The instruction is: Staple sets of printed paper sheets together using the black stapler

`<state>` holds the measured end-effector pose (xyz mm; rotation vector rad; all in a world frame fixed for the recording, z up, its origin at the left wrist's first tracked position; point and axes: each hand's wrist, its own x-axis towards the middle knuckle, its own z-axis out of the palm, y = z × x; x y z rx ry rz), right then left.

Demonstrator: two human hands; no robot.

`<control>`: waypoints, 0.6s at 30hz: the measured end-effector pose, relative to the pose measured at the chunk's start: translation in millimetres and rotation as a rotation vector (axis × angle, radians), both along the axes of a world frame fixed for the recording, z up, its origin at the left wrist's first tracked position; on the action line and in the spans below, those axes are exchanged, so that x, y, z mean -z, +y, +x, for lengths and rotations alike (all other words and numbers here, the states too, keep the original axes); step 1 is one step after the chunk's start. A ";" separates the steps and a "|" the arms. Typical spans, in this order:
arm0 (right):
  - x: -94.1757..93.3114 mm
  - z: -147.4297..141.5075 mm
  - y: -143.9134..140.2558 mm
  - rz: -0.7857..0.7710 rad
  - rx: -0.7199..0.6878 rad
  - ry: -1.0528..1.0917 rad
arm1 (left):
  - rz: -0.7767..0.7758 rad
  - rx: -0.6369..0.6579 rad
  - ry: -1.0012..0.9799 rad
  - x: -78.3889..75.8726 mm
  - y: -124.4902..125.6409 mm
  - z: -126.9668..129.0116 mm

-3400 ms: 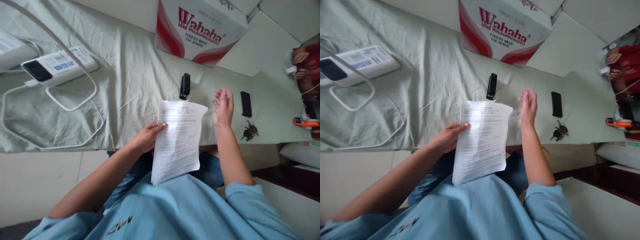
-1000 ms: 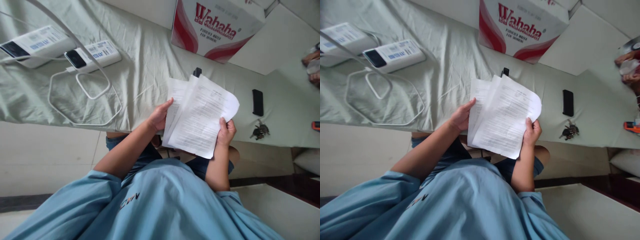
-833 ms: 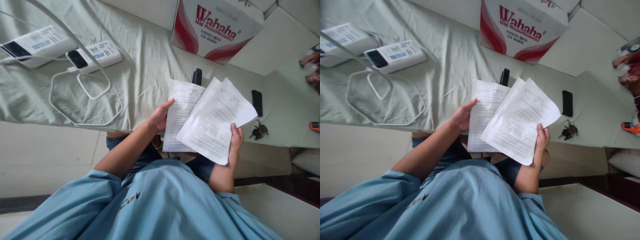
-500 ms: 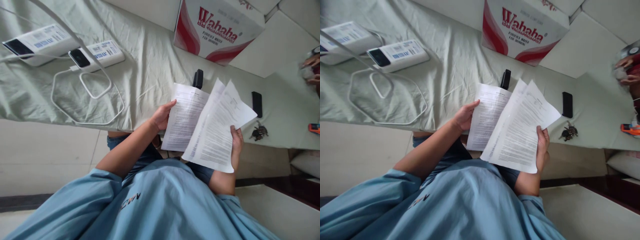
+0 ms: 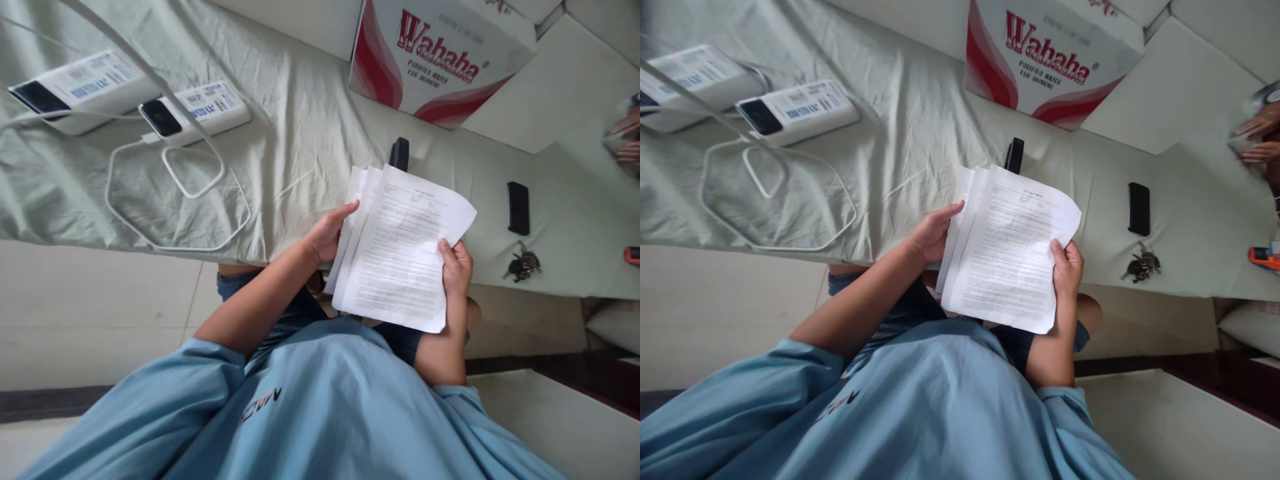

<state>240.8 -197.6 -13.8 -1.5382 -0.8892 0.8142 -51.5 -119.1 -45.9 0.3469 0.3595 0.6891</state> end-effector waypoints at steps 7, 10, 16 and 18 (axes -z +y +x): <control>-1.4 -9.6 6.8 0.005 -0.071 -0.001 | 0.002 0.041 -0.004 0.1 -0.9 -1.4; -2.0 -12.8 8.4 0.004 -0.085 -0.029 | 0.004 0.036 -0.012 -1.3 -1.5 -1.5; -2.2 -15.3 10.8 -0.013 -0.087 -0.036 | 0.000 0.037 -0.018 0.7 -0.6 -1.6; -0.4 -12.8 11.4 -0.011 -0.059 -0.096 | 0.002 0.039 -0.024 2.8 0.2 -1.5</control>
